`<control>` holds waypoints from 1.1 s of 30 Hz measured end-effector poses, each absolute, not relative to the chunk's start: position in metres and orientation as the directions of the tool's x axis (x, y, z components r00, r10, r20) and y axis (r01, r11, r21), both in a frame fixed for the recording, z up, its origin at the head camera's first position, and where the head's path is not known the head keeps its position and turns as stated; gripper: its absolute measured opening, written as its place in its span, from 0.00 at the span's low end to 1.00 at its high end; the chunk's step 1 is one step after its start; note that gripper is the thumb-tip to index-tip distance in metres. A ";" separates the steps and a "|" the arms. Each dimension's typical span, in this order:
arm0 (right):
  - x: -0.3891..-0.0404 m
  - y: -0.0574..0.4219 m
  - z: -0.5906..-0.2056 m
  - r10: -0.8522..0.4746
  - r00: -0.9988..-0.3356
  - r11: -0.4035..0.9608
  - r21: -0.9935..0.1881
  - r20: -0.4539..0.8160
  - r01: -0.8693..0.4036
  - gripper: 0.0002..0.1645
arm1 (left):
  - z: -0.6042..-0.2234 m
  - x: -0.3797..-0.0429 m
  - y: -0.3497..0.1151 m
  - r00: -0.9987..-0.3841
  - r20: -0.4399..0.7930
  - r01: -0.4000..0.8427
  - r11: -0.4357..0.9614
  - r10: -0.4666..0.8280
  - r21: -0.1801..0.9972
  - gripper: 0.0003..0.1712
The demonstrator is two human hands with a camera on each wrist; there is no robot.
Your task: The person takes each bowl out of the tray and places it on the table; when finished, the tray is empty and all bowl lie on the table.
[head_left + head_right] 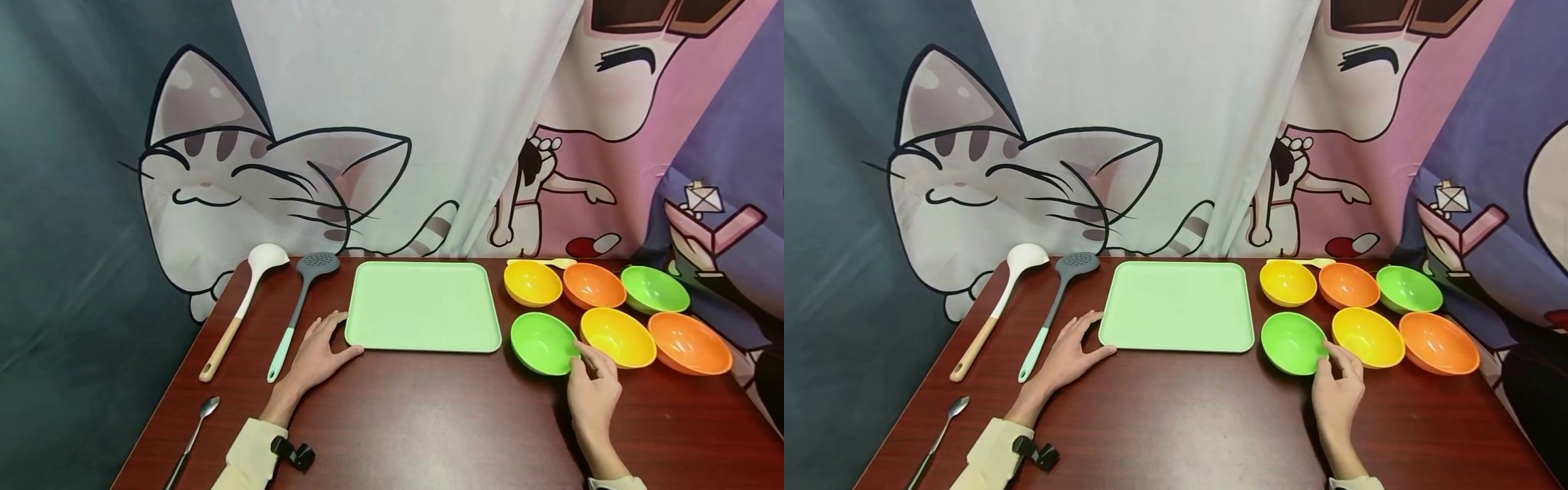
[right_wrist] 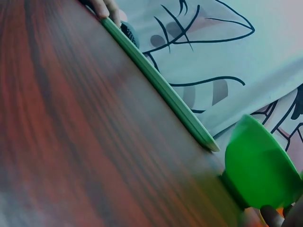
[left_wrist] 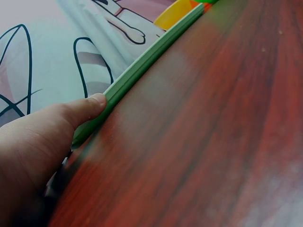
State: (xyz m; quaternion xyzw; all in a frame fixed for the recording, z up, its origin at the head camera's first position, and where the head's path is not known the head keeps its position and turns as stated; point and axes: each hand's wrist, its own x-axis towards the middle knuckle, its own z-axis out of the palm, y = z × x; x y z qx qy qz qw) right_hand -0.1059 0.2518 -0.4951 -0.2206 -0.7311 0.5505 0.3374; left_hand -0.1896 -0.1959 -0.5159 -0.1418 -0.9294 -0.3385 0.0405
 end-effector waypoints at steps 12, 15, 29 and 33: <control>-0.093 0.244 -0.493 0.697 -0.647 0.276 -0.948 0.311 -0.158 0.18 | -0.516 -0.189 -0.197 -0.959 0.158 0.281 0.738 0.234 0.613 0.47; -0.093 0.242 -0.495 0.685 -0.623 0.278 -0.926 0.378 -0.256 0.07 | -0.516 -0.189 -0.198 -0.958 0.161 0.284 0.737 0.236 0.613 0.47; -0.090 0.230 -0.504 0.461 -0.693 0.310 -0.832 0.554 -0.460 0.28 | -0.522 -0.187 -0.199 -0.959 0.171 0.281 0.729 0.224 0.624 0.43; -0.093 0.230 -0.508 0.424 -0.636 0.341 -0.765 0.644 -0.547 0.29 | -0.523 -0.188 -0.199 -0.957 0.190 0.290 0.714 0.219 0.637 0.42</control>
